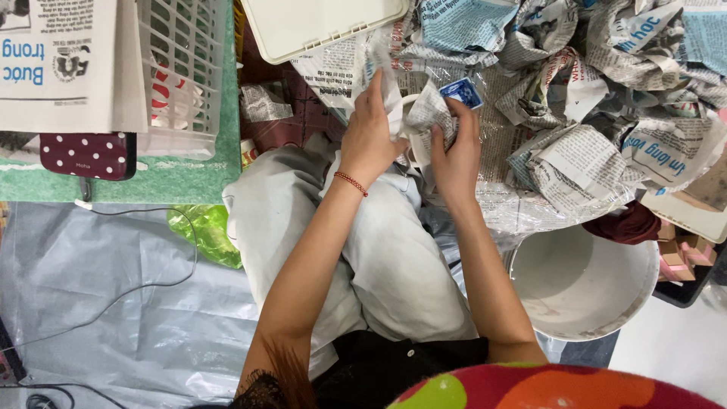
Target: The person wraps a small ceramic bowl and a white mug with newspaper, then places them in a pile. The person then picks up a small cardboard box, ties a light blue ribbon around it, and adjusts the bow.
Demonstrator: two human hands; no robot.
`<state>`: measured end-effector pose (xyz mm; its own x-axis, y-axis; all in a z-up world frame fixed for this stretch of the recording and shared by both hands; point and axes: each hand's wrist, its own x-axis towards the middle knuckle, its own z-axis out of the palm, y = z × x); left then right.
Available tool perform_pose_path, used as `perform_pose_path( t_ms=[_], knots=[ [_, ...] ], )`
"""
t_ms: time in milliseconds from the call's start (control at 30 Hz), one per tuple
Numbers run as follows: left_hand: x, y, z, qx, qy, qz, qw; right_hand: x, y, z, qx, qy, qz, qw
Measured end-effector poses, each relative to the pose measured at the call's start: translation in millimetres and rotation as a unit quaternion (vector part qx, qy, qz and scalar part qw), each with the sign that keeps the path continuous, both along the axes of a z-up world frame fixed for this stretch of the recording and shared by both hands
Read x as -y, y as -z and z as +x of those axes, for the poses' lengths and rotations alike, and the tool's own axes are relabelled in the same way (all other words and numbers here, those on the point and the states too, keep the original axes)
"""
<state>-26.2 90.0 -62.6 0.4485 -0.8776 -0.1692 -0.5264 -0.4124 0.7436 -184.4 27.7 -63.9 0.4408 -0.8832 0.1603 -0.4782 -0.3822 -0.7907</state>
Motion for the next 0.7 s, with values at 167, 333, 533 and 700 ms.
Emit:
perform_pose_path(
  t_ms=[167,333,533,700],
  knots=[
    [5,16,8,-0.086,0.021,-0.232,0.969,-22,-4,-5,0.028,0.026,-0.052,0.998],
    [9,26,12,-0.134,-0.066,-0.195,0.969,-36,-12,-14,-0.042,-0.014,-0.155,0.987],
    [6,33,15,-0.059,-0.093,-0.157,0.982,-33,-9,-19,-0.068,-0.020,-0.173,0.982],
    [4,31,13,-0.095,-0.098,-0.206,0.969,-30,-6,-26,-0.048,0.063,-0.170,0.982]
  ],
)
